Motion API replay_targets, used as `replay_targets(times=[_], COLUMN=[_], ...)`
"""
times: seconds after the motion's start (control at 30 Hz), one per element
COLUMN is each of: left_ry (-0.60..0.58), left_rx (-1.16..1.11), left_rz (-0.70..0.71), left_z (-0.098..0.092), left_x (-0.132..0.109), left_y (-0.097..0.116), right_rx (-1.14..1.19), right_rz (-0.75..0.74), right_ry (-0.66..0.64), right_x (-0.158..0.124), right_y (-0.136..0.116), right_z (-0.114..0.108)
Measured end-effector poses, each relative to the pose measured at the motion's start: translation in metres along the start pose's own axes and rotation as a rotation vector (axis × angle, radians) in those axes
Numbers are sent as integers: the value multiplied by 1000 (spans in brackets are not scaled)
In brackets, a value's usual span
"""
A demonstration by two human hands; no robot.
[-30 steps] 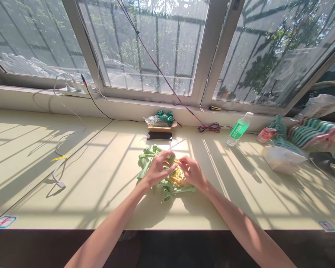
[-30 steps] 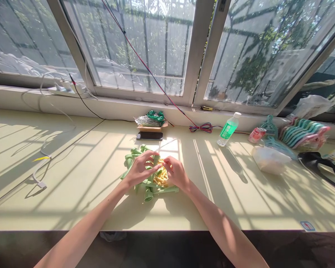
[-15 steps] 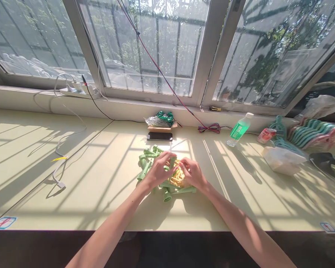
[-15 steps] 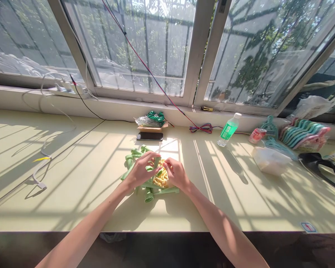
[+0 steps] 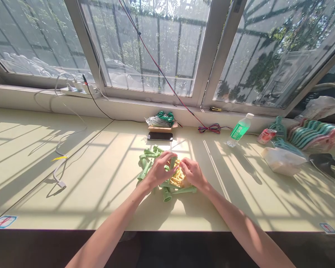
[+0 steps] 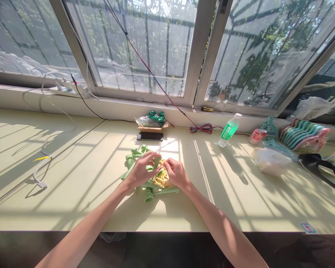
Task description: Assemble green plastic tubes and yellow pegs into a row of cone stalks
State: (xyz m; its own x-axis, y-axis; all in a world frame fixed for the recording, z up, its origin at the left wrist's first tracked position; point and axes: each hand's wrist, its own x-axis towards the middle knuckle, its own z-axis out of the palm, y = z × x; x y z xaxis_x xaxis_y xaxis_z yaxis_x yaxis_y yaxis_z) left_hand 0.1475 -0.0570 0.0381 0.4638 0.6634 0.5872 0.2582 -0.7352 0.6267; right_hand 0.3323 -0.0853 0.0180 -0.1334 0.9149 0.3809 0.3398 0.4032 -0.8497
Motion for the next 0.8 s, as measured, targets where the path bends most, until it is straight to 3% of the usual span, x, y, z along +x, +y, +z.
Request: replay_targets(times=[0.57,0.8], left_ry=[29,141], left_rx=[-258,-459], left_rz=[-223,-368], left_z=[-2,-2], left_x=[4,8], left_y=[2,-4], right_rx=[32,-27], right_rz=[-7,-89], right_ry=[106,219], right_x=[2,2], right_y=[7,3], right_z=[2,0])
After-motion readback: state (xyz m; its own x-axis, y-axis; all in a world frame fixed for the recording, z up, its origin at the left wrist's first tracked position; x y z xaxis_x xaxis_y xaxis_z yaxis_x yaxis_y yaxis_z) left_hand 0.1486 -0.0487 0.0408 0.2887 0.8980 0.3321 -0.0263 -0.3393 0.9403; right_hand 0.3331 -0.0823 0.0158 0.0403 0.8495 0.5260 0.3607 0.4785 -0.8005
